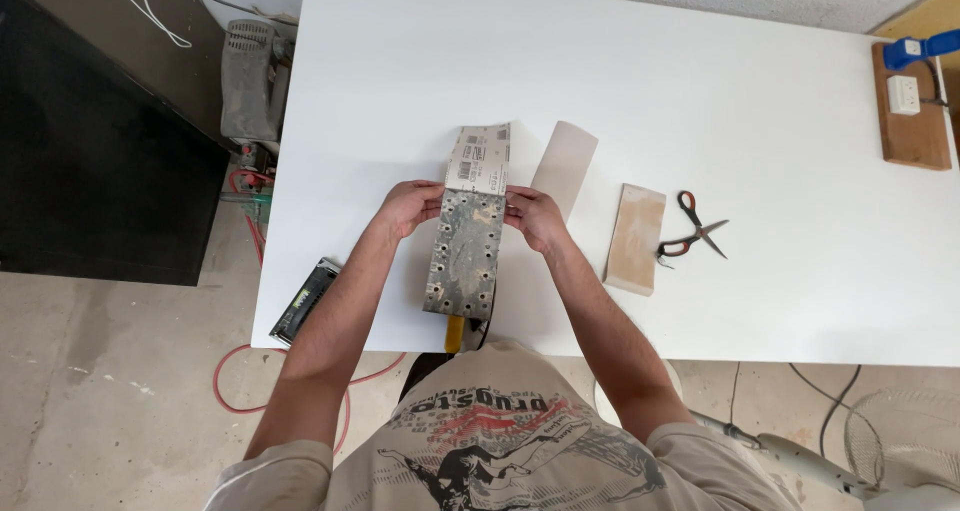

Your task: Preparing a power sander by cutting sandpaper to size and attaching it to the tool's base.

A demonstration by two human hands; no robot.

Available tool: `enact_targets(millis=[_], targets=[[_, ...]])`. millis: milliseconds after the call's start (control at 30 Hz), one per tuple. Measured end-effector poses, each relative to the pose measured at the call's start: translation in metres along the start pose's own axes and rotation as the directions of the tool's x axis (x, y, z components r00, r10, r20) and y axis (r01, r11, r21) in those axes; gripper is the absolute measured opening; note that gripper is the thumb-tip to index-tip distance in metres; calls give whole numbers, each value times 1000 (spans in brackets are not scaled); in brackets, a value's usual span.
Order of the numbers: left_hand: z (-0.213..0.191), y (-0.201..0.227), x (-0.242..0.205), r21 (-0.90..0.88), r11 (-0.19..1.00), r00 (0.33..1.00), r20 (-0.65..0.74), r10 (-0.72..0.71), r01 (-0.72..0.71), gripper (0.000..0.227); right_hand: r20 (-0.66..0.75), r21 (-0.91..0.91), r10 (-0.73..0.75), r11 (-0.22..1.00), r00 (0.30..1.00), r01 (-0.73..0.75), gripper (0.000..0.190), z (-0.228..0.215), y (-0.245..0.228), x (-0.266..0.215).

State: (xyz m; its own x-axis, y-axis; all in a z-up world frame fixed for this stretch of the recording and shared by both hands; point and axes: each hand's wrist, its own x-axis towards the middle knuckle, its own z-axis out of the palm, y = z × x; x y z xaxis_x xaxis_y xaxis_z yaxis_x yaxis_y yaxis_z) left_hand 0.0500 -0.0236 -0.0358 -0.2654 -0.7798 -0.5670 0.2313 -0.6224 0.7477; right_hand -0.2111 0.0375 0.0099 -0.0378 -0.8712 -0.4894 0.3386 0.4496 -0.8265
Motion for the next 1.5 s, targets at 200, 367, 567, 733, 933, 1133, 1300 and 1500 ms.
enact_targets(millis=[200,367,567,733,933,1133,1300,1500], targets=[[-7,4,-3,-47,998,999,40,-30,32,26,81,242,99,963,992,-116,27,-12,12,4],[-9,-2,-2,-95,994,997,56,-53,58,25,94,301,144,939,985,-166,24,-22,26,20],[5,6,-17,-148,987,995,88,-55,68,24,103,353,195,910,975,-219,21,-43,47,41],[-6,-5,-9,-188,980,995,86,-51,66,23,98,344,195,913,976,-217,20,-34,39,32],[-9,-8,-2,-175,983,997,74,-36,49,23,85,258,181,946,980,-197,21,-14,11,6],[1,1,-15,-160,986,998,52,-32,40,21,3,68,114,991,993,-114,36,-5,3,-5],[-11,-24,17,-158,987,999,1,-39,39,26,-63,16,48,999,997,-48,40,-1,5,-8],[4,-6,-6,-150,988,999,-15,-39,36,35,-88,11,47,999,995,-47,45,8,-5,-20]])
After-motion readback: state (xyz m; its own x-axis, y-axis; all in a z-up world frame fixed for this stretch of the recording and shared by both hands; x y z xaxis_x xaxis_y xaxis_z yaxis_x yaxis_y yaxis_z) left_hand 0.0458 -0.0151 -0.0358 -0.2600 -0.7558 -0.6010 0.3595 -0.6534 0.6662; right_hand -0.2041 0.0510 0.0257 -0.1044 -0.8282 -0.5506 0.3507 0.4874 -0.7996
